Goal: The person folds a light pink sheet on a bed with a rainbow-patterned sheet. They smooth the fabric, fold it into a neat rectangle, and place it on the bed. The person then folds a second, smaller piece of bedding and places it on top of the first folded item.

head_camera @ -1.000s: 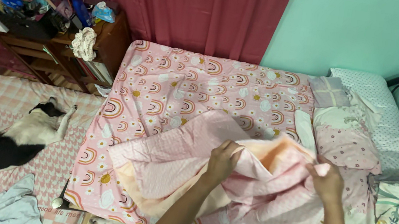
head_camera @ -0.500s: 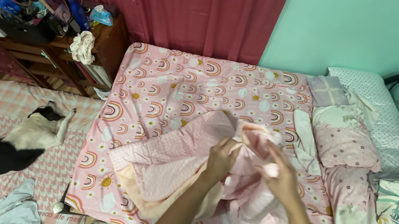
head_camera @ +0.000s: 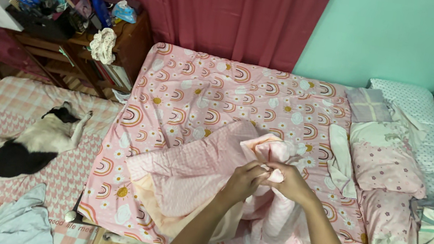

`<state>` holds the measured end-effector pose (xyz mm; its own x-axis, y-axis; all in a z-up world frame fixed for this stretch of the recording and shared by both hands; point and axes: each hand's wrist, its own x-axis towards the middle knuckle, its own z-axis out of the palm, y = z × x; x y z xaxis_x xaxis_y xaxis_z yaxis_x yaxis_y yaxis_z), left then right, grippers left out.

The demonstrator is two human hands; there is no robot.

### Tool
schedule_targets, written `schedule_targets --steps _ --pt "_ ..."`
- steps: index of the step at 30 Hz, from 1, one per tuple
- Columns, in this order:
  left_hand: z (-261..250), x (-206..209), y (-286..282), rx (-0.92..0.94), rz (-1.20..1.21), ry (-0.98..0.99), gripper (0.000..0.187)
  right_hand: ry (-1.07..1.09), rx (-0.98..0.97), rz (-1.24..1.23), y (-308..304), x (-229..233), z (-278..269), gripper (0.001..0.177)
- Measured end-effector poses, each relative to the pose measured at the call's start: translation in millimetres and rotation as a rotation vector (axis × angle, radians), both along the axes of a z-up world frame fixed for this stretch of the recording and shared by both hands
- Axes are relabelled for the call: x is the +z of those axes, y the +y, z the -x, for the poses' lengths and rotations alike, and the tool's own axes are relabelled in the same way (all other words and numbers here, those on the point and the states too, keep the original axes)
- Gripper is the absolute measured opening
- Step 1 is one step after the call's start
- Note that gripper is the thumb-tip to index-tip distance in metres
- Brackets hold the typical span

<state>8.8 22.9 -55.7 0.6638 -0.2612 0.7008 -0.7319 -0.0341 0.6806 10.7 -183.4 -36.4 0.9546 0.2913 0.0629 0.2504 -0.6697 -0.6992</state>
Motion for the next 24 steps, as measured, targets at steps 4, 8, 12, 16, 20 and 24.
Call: schedule_targets --steps 4,8,12,16,20,24 --pt "2 1 10 0.001 0.008 0.046 0.017 -0.017 -0.082 0.049 7 2 1 0.042" --pt "-10 -16 27 0.048 -0.171 0.107 0.02 -0.2 -0.122 -0.012 8 11 1 0.022" --pt "-9 -36 34 0.347 -0.423 0.165 0.018 -0.262 -0.185 -0.059 4 17 -4 0.022" --pt "3 -49 38 0.782 -0.48 0.065 0.035 -0.206 -0.267 -0.114 2 21 -5 0.024" --pt "5 -80 39 0.8 -0.376 0.111 0.029 -0.206 -0.277 -0.138 2 19 -8 0.022" --pt "0 -113 37 0.8 -0.379 0.214 0.021 -0.227 -0.292 -0.141 3 15 -12 0.021"
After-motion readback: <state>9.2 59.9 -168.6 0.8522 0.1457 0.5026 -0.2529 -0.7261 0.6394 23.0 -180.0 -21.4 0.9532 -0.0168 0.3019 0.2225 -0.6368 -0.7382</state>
